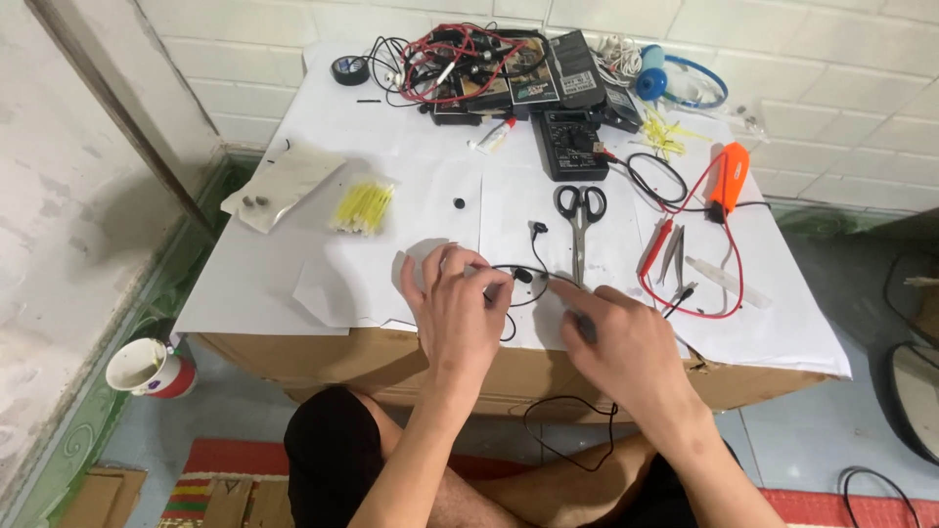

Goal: Insulating and repairing small wire joints using scissors and manual manipulation on a makeshift workbench.

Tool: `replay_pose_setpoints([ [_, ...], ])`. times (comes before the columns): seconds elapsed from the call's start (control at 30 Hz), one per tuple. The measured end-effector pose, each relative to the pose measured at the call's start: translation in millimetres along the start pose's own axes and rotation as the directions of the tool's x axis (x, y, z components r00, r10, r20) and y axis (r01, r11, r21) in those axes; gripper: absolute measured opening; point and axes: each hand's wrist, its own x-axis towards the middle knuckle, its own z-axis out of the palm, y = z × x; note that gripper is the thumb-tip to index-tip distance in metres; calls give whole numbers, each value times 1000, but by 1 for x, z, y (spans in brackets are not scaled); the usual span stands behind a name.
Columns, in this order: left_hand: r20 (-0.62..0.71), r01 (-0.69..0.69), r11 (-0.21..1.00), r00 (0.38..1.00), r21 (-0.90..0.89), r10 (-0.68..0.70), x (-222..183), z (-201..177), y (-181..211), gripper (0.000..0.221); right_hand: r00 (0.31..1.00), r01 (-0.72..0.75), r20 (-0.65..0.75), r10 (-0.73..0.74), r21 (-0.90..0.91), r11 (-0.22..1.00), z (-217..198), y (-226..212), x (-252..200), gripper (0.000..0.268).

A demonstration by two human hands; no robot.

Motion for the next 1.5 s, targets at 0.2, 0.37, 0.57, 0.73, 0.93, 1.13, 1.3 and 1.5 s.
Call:
replay_pose_setpoints([
  [0.2, 15, 3, 1000, 1000, 20, -4, -2, -4, 5, 7, 996, 74, -50, -71, 63, 995, 2, -10, 9, 32],
  [0.37, 15, 15, 1000, 1000, -7, -15, 2, 1, 2, 5, 995, -74, 72, 75, -16, 997, -7, 4, 4, 34],
  [0.57, -6, 12, 1000, 1000, -2, -12, 2, -2, 3, 8, 995, 92, 31, -93, 32, 995, -3, -10, 13, 25],
  [0.73, 4, 33, 999, 999, -9, -33, 1, -2, 2, 6, 995, 65, 80, -62, -37, 997, -3, 6, 5, 30],
  [0.93, -19, 45, 999, 999, 10, -45, 7, -11, 16, 8, 990, -128, 44, 133, -105, 986, -17, 45, 12, 48],
  [1.13, -81, 105, 994, 992, 42, -102, 32, -9, 6, 18, 942, -331, -47, 331, -276, 903, 18, 85, 46, 53],
  [1.3, -252, 60, 996, 967, 67, -42, 75, 0, -26, 16, 938, -346, -104, 331, -226, 910, 25, 77, 52, 49],
  [1.5, 123, 103, 971, 984, 218, -132, 112, 19, -42, 29, 974, -225, -29, 226, 26, 974, 32, 39, 76, 29],
])
